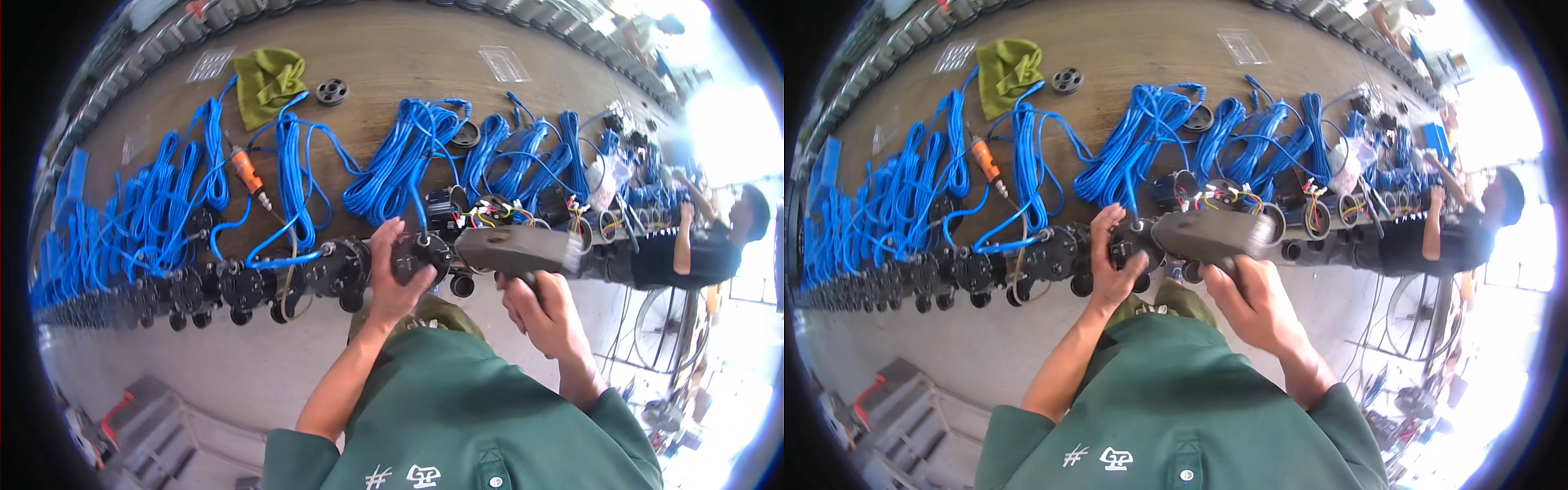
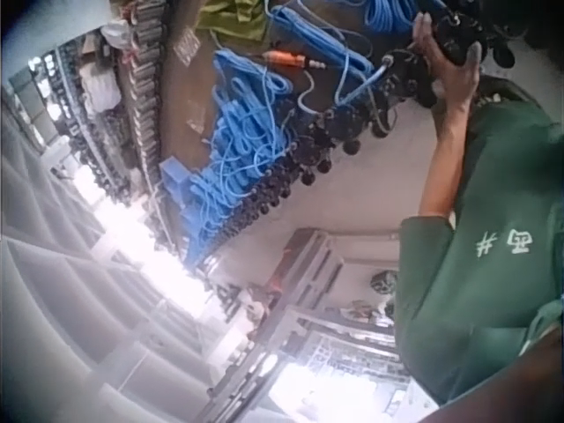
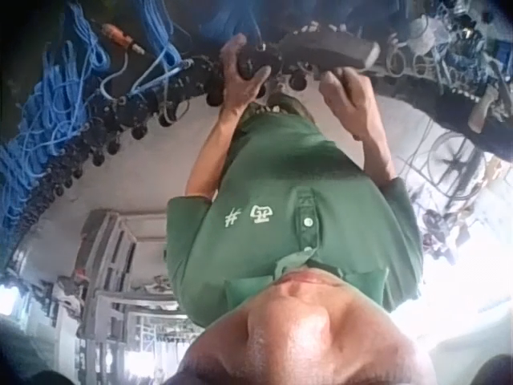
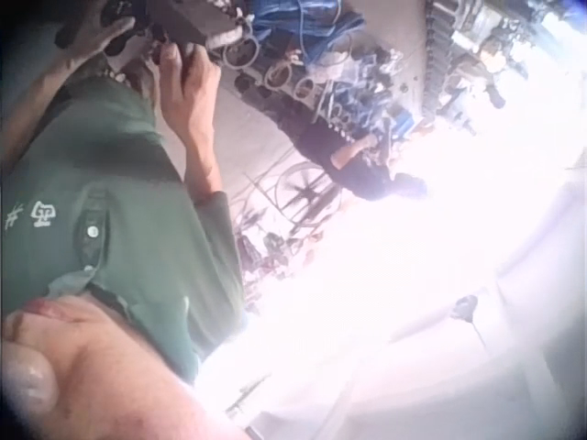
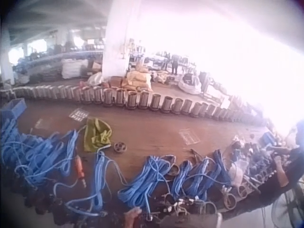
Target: The person assembles industrial pumps by using a pneumatic screwdriver to tighten bolts on the pump heads and then uses a mallet to secure a metal component onto the side of a pump.
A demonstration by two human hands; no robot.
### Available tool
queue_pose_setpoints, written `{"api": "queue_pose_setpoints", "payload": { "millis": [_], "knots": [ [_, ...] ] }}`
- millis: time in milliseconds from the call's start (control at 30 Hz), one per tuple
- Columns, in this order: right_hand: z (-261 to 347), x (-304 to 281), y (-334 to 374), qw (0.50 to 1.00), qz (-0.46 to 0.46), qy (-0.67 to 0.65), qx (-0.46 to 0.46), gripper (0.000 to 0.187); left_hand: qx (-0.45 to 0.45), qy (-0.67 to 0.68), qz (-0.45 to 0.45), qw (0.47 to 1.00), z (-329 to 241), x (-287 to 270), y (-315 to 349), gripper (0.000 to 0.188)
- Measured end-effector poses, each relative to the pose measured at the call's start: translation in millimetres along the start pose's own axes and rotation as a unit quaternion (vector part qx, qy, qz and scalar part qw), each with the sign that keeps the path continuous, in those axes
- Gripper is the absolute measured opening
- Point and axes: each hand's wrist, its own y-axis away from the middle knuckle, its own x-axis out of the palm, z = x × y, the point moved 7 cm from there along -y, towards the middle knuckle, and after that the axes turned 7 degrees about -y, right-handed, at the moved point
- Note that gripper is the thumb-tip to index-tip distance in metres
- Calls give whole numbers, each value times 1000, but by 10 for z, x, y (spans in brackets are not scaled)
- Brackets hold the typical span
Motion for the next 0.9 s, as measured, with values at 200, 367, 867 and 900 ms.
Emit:
{"api": "queue_pose_setpoints", "payload": {
  "millis": [200,367,867,900],
  "knots": [
    [-390,304,-19,971,-6,227,71,19,34,-63,25,997,36,-1,58,90],
    [-163,224,-65,985,87,118,93,26,39,-72,6,997,52,-46,95,87],
    [255,285,3,989,97,104,36,25,58,-60,28,996,131,-89,107,99],
    [305,181,37,997,62,46,18,23,63,-63,22,996,122,-106,100,98]
  ]
}}
